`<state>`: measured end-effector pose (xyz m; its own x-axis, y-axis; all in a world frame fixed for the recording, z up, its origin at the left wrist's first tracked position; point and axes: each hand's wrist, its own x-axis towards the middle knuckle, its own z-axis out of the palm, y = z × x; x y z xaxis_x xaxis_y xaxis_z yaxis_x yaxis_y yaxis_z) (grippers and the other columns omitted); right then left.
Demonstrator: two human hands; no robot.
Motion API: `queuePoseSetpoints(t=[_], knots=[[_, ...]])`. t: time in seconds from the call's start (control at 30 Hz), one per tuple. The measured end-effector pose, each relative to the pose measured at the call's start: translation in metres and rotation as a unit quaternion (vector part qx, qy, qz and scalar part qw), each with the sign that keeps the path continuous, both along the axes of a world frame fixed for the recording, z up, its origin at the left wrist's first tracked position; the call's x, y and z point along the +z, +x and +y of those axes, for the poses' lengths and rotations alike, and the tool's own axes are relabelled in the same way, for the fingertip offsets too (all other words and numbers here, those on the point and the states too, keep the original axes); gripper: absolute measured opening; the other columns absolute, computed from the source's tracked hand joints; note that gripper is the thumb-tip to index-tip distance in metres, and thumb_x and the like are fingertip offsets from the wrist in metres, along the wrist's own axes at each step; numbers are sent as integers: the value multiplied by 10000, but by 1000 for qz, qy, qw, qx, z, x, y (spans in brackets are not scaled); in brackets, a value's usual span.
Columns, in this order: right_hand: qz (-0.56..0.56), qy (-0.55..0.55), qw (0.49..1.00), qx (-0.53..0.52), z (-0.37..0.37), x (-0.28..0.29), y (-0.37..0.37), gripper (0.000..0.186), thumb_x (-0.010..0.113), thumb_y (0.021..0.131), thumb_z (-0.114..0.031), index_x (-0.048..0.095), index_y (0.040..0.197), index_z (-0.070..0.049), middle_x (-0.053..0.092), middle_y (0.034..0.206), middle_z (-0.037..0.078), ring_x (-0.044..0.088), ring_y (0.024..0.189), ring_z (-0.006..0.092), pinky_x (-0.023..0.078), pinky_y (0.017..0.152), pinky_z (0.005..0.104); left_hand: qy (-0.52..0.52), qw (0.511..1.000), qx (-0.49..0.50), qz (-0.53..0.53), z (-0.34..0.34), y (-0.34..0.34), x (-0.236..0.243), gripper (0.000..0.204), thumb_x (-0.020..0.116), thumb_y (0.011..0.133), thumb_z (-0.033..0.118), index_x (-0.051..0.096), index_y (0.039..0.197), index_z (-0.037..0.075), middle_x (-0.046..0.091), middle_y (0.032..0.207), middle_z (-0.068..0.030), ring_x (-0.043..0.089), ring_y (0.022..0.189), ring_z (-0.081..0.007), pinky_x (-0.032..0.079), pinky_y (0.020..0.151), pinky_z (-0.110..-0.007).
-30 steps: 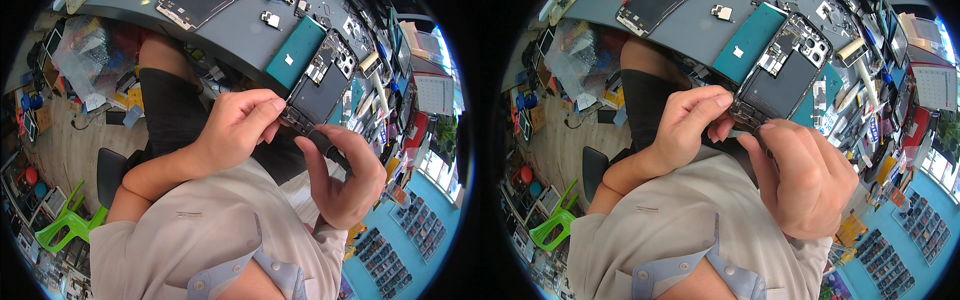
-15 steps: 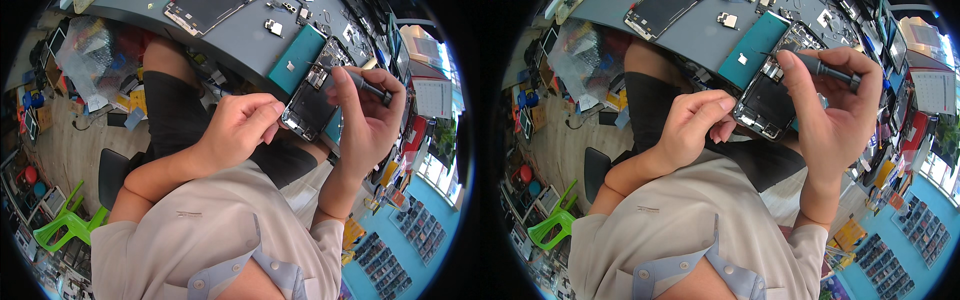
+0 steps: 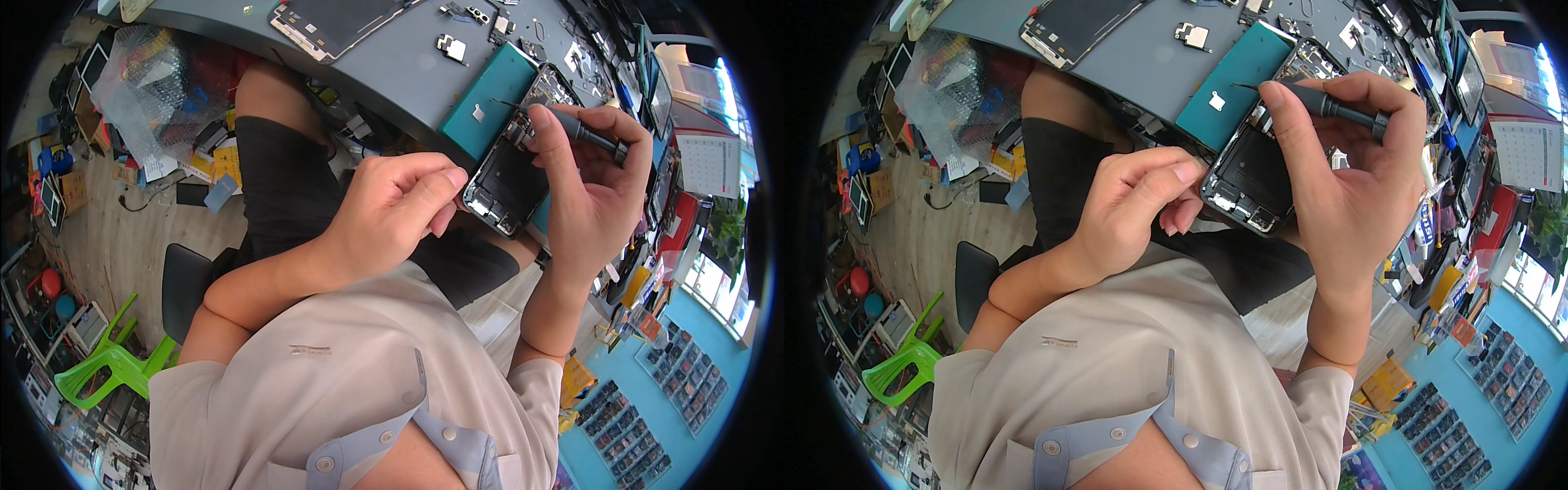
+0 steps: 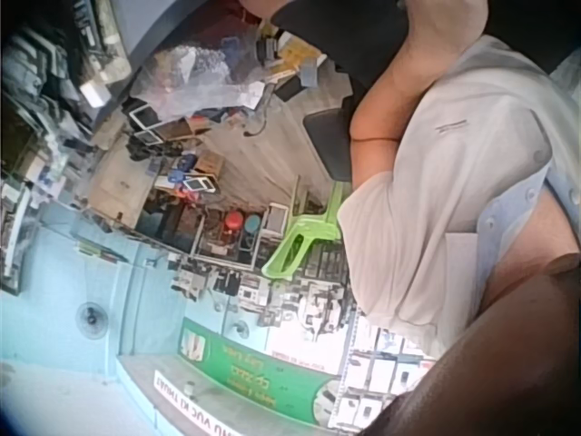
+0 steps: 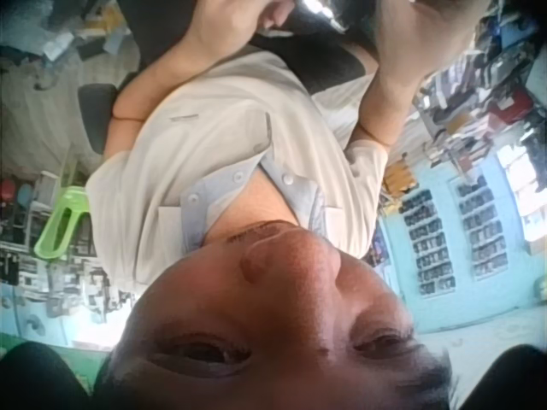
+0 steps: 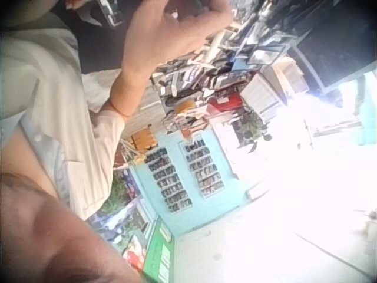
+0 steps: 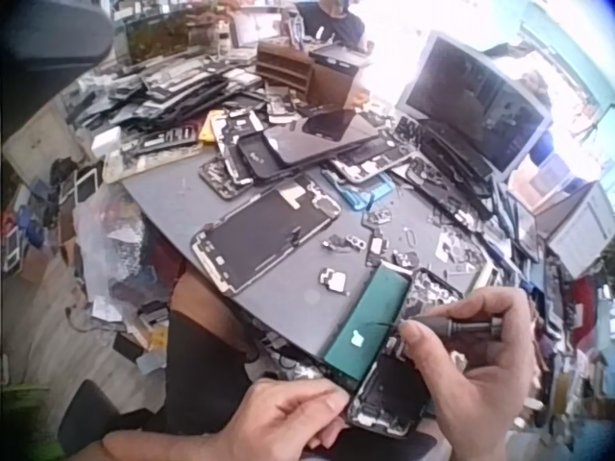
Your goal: The person uses a screwdriver to remove screws from the bottom and top of a disassembled smartphone. They carefully unscrew multiple fasteners around the device's frame and place them on the workbench while holding the phone steady.
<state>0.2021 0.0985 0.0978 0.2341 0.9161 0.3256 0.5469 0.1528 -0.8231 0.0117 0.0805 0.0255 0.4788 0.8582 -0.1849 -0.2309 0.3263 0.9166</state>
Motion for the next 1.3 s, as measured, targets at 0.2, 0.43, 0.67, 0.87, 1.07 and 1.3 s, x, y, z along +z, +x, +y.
queuePoseSetpoints(t=[0.2, 0.43, 0.67, 0.87, 1.07, 1.3], knots=[[-4, 8, 1000, -1, 0, -1, 0, 389, 902, 881, -3, 602, 1128, 17, 757, 1008, 120, 733, 821, 119, 605, 716, 223, -6, 1000, -1, -1, 0, 0, 1, 359, 540, 1092, 215, 713, 949, -65, 632, 685, -70, 555, 629, -106, 441, 598, -267], [-50, 0, 999, 11, -1, 1, 3, 373, 868, 920, -10, 585, 1161, -4, 794, 1045, 154, 751, 829, 130, 608, 702, 239, -3, 1000, -4, 3, 0, 0, 1, 360, 537, 1092, 217, 715, 951, -62, 633, 690, -68, 552, 634, -105, 437, 600, -267], [-20, 7, 1000, 3, -1, 0, 1, 389, 892, 889, 1, 594, 1138, 14, 773, 1013, 136, 741, 819, 124, 608, 714, 230, -3, 1000, -6, 4, 0, 0, 1, 360, 541, 1094, 222, 714, 949, -59, 634, 691, -65, 551, 634, -100, 438, 601, -264], [-16, 11, 1000, -17, -8, 6, 0, 378, 858, 915, 22, 571, 1160, 12, 789, 1038, 183, 768, 839, 166, 638, 744, 275, 0, 1000, -2, 6, 1, 1, 2, 363, 542, 1094, 223, 713, 941, -58, 633, 687, -64, 548, 633, -98, 437, 599, -262], [32, 39, 999, 10, -43, 16, -2, 426, 830, 898, 94, 525, 1181, 5, 770, 1041, 244, 778, 866, 255, 643, 780, 315, 3, 1000, -3, 0, 0, 1, 2, 377, 551, 1094, 239, 720, 920, -49, 633, 684, -54, 550, 633, -92, 436, 593, -258], [32, 1, 995, 94, -78, 10, 4, 545, 865, 790, 178, 480, 1140, 16, 647, 1011, 154, 781, 947, 316, 629, 799, 365, -8, 1000, -5, -1, -2, 4, 6, 407, 555, 1099, 262, 744, 901, -38, 635, 684, -41, 553, 628, -78, 430, 580, -250]])
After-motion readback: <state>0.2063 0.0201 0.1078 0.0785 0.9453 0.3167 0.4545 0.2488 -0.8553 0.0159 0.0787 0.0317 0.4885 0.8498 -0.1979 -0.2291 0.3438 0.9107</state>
